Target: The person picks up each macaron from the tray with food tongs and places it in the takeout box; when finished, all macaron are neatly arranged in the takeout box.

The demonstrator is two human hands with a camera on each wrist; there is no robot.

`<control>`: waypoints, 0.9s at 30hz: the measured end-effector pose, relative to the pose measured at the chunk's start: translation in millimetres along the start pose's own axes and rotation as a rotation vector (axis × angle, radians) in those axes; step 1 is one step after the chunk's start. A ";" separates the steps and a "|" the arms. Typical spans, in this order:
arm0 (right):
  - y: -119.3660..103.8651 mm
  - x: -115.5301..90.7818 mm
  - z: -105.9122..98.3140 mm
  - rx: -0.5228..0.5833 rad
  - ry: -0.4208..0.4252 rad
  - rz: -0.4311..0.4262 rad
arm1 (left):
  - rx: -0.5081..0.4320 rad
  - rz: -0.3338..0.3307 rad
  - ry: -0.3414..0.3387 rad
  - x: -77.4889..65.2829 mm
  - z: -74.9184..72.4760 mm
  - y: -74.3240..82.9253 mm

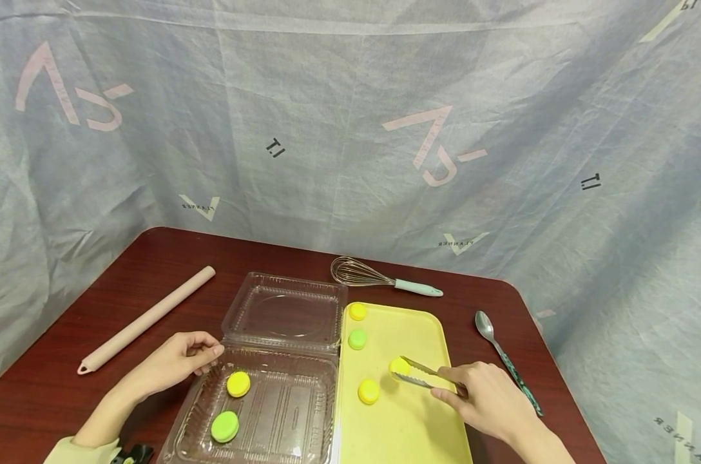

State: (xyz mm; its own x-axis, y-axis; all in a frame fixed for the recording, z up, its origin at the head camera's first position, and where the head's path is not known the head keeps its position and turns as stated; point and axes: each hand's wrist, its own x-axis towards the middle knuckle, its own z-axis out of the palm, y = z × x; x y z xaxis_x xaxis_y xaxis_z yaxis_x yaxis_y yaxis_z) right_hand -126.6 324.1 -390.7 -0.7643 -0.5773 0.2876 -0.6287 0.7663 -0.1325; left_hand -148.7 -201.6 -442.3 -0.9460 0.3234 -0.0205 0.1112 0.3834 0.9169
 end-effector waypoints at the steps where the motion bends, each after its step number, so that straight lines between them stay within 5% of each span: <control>1: -1.0 1.2 -1.0 -0.002 -0.003 0.001 | -0.002 -0.005 0.001 -0.1 0.0 0.3; 27: -23.2 34.1 -13.2 -0.020 -0.015 -0.066 | 0.011 -0.004 -0.002 0.1 0.1 0.6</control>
State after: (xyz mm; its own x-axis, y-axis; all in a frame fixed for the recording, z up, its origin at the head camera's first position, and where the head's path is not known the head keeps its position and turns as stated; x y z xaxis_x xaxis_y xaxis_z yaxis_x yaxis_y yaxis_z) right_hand -136.2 290.3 -365.3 -0.7237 -0.6304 0.2809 -0.6745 0.7322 -0.0946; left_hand -148.6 -201.2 -441.7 -0.9459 0.3235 -0.0251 0.1107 0.3947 0.9121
